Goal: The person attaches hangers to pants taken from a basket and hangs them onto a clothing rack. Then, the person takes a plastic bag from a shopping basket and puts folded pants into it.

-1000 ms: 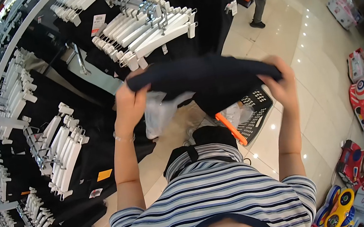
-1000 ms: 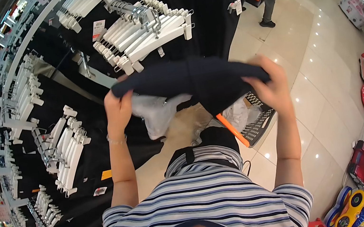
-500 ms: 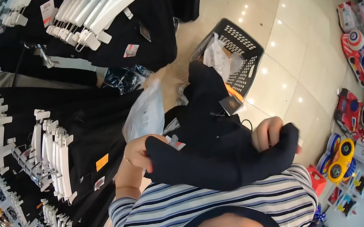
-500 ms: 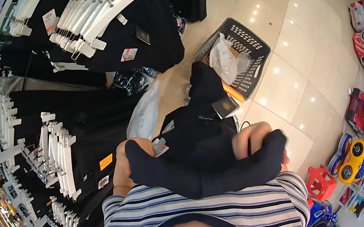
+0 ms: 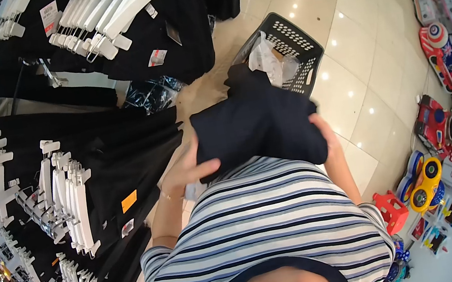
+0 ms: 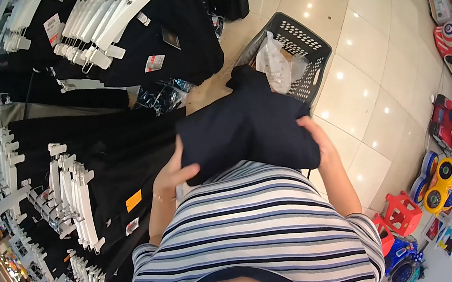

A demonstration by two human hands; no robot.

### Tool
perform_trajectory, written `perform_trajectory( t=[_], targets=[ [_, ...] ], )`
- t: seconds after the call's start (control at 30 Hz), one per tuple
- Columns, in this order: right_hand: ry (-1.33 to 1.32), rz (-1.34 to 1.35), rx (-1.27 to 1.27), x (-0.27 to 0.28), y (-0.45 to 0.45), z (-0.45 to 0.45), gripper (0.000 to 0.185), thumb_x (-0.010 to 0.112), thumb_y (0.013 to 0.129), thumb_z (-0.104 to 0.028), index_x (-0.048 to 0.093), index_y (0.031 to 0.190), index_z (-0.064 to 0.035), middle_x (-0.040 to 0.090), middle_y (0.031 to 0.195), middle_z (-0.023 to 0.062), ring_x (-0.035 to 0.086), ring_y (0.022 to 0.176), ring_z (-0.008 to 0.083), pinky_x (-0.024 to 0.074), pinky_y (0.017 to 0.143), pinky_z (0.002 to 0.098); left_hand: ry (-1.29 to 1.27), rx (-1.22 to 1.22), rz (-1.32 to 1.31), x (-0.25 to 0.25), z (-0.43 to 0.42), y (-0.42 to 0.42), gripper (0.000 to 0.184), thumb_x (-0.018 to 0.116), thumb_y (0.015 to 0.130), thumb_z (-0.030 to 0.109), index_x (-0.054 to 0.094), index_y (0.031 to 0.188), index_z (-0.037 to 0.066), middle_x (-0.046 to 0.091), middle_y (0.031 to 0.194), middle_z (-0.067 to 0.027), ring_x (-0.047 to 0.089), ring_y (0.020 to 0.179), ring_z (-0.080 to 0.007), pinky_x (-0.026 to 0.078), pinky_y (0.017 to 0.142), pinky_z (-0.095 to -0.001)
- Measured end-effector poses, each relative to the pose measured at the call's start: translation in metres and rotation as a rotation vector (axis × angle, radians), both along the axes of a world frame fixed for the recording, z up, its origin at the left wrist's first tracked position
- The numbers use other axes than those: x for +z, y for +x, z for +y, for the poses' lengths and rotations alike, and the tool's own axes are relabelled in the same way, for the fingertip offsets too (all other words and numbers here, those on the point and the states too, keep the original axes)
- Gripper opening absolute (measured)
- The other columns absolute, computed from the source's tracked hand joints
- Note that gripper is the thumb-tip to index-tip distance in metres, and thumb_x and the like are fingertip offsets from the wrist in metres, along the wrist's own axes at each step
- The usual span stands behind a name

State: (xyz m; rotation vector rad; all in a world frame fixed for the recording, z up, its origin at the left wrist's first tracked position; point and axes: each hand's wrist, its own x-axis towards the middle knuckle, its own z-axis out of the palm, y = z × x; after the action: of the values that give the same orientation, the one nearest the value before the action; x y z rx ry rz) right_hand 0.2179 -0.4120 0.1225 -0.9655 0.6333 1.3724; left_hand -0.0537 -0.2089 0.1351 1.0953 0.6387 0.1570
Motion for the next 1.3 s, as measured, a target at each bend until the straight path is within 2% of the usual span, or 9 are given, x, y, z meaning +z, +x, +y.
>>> perform_trajectory(
  t=[0.2, 0.33, 0.37, 0.53, 0.67, 0.9, 1.07, 1.13, 1.3],
  targets=[
    [-0.222, -0.02, 0.264, -0.082, 0.02, -0.024, 0.03, 0.047, 0.089, -0.012, 0.049, 0.112, 0.0065, 0.063, 0.095, 0.0154, 0.065, 0.076, 0.0224, 0.0553, 0.069, 0.0286, -0.672, 0.075, 0.249, -0.069, 0.022, 0.025, 0.05, 0.057, 0.076, 0.002, 0.041, 0.123, -0.007, 0.057, 0.111, -0.0166, 0.06, 0.095, -0.0211, 0.049, 0.082, -0.0266],
    [-0.15, -1.47, 0.596, -0.072, -0.002, -0.013, 0.054, 0.049, 0.078, 0.005, 0.035, 0.13, -0.0007, 0.048, 0.12, 0.021, 0.045, 0.117, 0.0274, 0.0378, 0.099, 0.0329, -0.744, 0.025, 0.226, -0.092, 0.023, 0.019, 0.062, 0.062, 0.075, 0.007, 0.034, 0.129, -0.006, 0.054, 0.114, -0.0192, 0.06, 0.095, -0.0224, 0.05, 0.076, -0.026],
    [-0.25, -1.488, 0.68, -0.036, -0.009, 0.003, 0.06, 0.051, 0.075, 0.009, 0.037, 0.131, -0.0058, 0.04, 0.13, 0.0204, 0.028, 0.129, 0.0266, 0.0296, 0.104, 0.0354, -0.707, 0.039, 0.257, -0.093, 0.023, 0.016, 0.065, 0.062, 0.075, 0.007, 0.031, 0.131, -0.006, 0.053, 0.116, -0.0203, 0.06, 0.095, -0.0226, 0.05, 0.077, -0.0262],
    [0.466, -1.079, 1.271, 0.004, 0.012, 0.026, 0.039, 0.046, 0.089, -0.012, 0.043, 0.128, -0.0043, 0.05, 0.125, 0.0134, 0.045, 0.119, 0.0256, 0.0368, 0.096, 0.0305, -0.595, 0.08, 0.281, -0.101, 0.034, 0.018, 0.08, 0.063, 0.073, 0.006, 0.017, 0.137, -0.005, 0.046, 0.122, -0.0247, 0.06, 0.095, -0.0236, 0.05, 0.078, -0.0278],
    [0.597, -1.392, 1.44, 0.007, 0.007, 0.058, 0.081, 0.064, 0.076, -0.041, 0.025, 0.135, 0.0009, 0.048, 0.119, 0.0308, 0.054, 0.105, 0.036, 0.0423, 0.09, 0.0351, -0.584, 0.163, 0.357, -0.068, 0.034, 0.028, 0.067, 0.057, 0.073, -0.003, 0.027, 0.132, -0.008, 0.054, 0.111, -0.0228, 0.062, 0.091, -0.0243, 0.052, 0.078, -0.0294],
    [0.667, -1.406, 2.128, -0.002, -0.016, 0.121, 0.08, 0.057, 0.076, -0.034, 0.02, 0.134, 0.0065, 0.059, 0.08, 0.027, 0.059, 0.078, 0.0392, 0.0474, 0.073, 0.0404, -0.553, 0.116, 0.318, -0.096, 0.045, 0.028, 0.073, 0.064, 0.069, 0.002, 0.028, 0.133, -0.005, 0.05, 0.118, -0.0178, 0.057, 0.099, -0.021, 0.046, 0.085, -0.0269],
    [0.587, -1.41, 1.918, -0.041, -0.004, 0.122, 0.057, 0.053, 0.077, -0.024, 0.041, 0.119, 0.0116, 0.059, 0.092, 0.0295, 0.058, 0.091, 0.0393, 0.0448, 0.083, 0.0406, -0.392, 0.141, 0.138, -0.159, 0.05, 0.013, 0.049, 0.059, 0.083, 0.018, 0.041, 0.128, 0.006, 0.06, 0.102, -0.0117, 0.058, 0.071, -0.0122, 0.046, 0.058, -0.0213],
    [0.54, -1.323, 1.614, -0.074, 0.02, 0.117, 0.053, 0.054, 0.078, -0.021, 0.043, 0.119, 0.011, 0.057, 0.106, 0.0251, 0.057, 0.099, 0.0296, 0.0437, 0.087, 0.0331, -0.432, 0.237, 0.208, -0.118, 0.065, 0.01, 0.023, 0.045, 0.092, 0.029, 0.048, 0.109, 0.014, 0.064, 0.077, -0.0183, 0.028, 0.03, -0.0078, 0.023, 0.032, -0.0227],
    [0.083, -0.761, 0.915, -0.046, 0.056, 0.106, 0.048, 0.059, 0.071, -0.019, 0.053, 0.112, 0.0063, 0.06, 0.098, 0.0145, 0.059, 0.088, 0.0185, 0.047, 0.077, 0.0272, -0.094, 0.261, 0.113, -0.054, 0.072, 0.019, 0.03, 0.039, 0.094, 0.031, 0.051, 0.103, 0.004, 0.064, 0.09, -0.0224, 0.026, 0.034, -0.0004, 0.02, 0.033, -0.0162]
  ],
)
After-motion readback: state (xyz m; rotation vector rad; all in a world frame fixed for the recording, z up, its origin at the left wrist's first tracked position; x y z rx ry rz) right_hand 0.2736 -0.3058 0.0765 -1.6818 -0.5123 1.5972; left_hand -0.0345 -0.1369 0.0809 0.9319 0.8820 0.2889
